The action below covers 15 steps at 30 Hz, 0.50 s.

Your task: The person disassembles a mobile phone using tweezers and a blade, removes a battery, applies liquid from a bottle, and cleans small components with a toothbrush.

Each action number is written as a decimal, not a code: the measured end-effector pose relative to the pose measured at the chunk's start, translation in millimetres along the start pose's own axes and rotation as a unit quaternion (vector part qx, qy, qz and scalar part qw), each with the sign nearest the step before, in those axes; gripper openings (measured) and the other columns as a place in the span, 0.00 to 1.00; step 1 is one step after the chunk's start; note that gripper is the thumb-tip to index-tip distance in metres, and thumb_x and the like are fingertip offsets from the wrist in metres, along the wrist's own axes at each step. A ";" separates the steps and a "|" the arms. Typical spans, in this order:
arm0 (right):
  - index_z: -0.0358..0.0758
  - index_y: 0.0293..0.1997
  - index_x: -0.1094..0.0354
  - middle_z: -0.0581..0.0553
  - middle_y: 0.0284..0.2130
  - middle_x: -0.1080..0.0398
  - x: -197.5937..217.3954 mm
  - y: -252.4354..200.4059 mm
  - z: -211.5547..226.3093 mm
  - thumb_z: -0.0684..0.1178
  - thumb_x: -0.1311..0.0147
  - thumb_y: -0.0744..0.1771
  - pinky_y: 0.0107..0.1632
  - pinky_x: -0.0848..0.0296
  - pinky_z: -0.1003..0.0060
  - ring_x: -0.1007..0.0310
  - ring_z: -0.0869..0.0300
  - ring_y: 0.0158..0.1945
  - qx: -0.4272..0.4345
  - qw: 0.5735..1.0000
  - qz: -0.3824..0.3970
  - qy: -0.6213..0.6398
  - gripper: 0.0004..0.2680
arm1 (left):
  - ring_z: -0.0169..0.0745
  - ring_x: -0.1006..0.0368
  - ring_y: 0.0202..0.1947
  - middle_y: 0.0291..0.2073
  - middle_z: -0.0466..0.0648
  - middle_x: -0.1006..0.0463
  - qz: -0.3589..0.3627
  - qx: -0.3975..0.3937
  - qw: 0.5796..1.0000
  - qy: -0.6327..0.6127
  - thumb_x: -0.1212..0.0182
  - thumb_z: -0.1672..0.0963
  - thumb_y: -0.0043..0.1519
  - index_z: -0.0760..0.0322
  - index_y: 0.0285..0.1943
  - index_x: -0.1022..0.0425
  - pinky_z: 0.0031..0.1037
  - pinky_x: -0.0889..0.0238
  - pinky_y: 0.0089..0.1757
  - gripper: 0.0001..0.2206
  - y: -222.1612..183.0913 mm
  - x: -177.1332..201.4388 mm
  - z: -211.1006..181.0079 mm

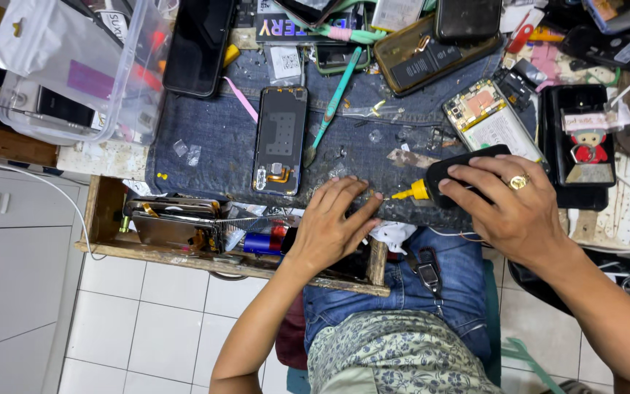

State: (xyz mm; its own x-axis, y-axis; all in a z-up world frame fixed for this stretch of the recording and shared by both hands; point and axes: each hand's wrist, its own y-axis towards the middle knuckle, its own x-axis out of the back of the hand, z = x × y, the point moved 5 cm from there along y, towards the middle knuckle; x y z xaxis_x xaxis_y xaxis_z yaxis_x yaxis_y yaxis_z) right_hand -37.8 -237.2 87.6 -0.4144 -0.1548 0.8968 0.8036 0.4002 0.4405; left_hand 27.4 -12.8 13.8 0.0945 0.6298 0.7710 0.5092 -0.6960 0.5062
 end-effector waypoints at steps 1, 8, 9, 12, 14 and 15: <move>0.45 0.51 0.24 0.50 0.52 0.25 0.6 -0.6 1.8 0.39 0.41 0.62 0.58 0.30 0.53 0.27 0.54 0.56 0.002 1.000 0.003 -0.006 0.14 | 0.53 0.33 0.63 0.58 0.53 0.27 -0.001 0.002 1.000 0.001 0.32 0.52 0.63 0.59 0.61 0.23 0.46 0.40 0.63 0.18 -0.7 -0.1 0.0; 0.47 0.52 0.24 0.50 0.53 0.26 -0.5 3.8 5.1 0.43 0.42 0.63 0.60 0.30 0.52 0.28 0.53 0.56 0.020 1.000 0.022 -0.003 0.13 | 0.52 0.33 0.63 0.58 0.51 0.27 0.007 0.011 1.000 0.002 0.32 0.52 0.63 0.58 0.61 0.23 0.45 0.41 0.62 0.18 0.6 0.0 -1.5; 0.47 0.52 0.24 0.50 0.53 0.26 0.1 5.1 5.0 0.44 0.43 0.63 0.60 0.30 0.52 0.28 0.53 0.56 0.023 1.000 0.022 0.000 0.13 | 0.52 0.33 0.63 0.58 0.51 0.27 0.006 0.011 1.000 0.003 0.32 0.52 0.63 0.57 0.60 0.23 0.45 0.41 0.63 0.18 1.4 0.3 -1.2; 0.47 0.53 0.25 0.50 0.53 0.26 2.0 6.2 5.6 0.44 0.43 0.63 0.59 0.30 0.53 0.28 0.53 0.56 0.029 0.999 0.024 0.004 0.13 | 0.52 0.33 0.62 0.58 0.51 0.27 0.002 0.010 1.000 0.001 0.32 0.52 0.63 0.57 0.60 0.22 0.45 0.41 0.62 0.17 1.8 1.0 -0.8; 0.47 0.53 0.25 0.49 0.53 0.26 2.4 5.8 5.8 0.44 0.43 0.63 0.60 0.30 0.52 0.28 0.53 0.56 0.031 0.999 0.023 -0.002 0.13 | 0.52 0.33 0.62 0.58 0.51 0.27 0.003 0.009 1.000 0.003 0.32 0.52 0.63 0.57 0.60 0.22 0.45 0.41 0.62 0.17 1.2 0.6 -0.7; 0.47 0.53 0.25 0.49 0.53 0.26 1.9 6.4 6.1 0.44 0.43 0.63 0.59 0.30 0.52 0.28 0.53 0.56 0.034 0.999 0.023 -0.002 0.13 | 0.52 0.33 0.62 0.58 0.51 0.27 0.003 0.009 1.000 0.004 0.32 0.52 0.63 0.57 0.60 0.23 0.45 0.41 0.62 0.17 1.2 0.5 -0.7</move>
State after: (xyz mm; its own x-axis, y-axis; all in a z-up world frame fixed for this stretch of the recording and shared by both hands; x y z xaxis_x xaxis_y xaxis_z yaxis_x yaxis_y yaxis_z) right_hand -36.1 -229.4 91.8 -0.3791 -0.1318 0.9159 0.7913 0.4669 0.3947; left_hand 27.4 -13.6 15.1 0.0904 0.6232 0.7768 0.5246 -0.6928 0.4948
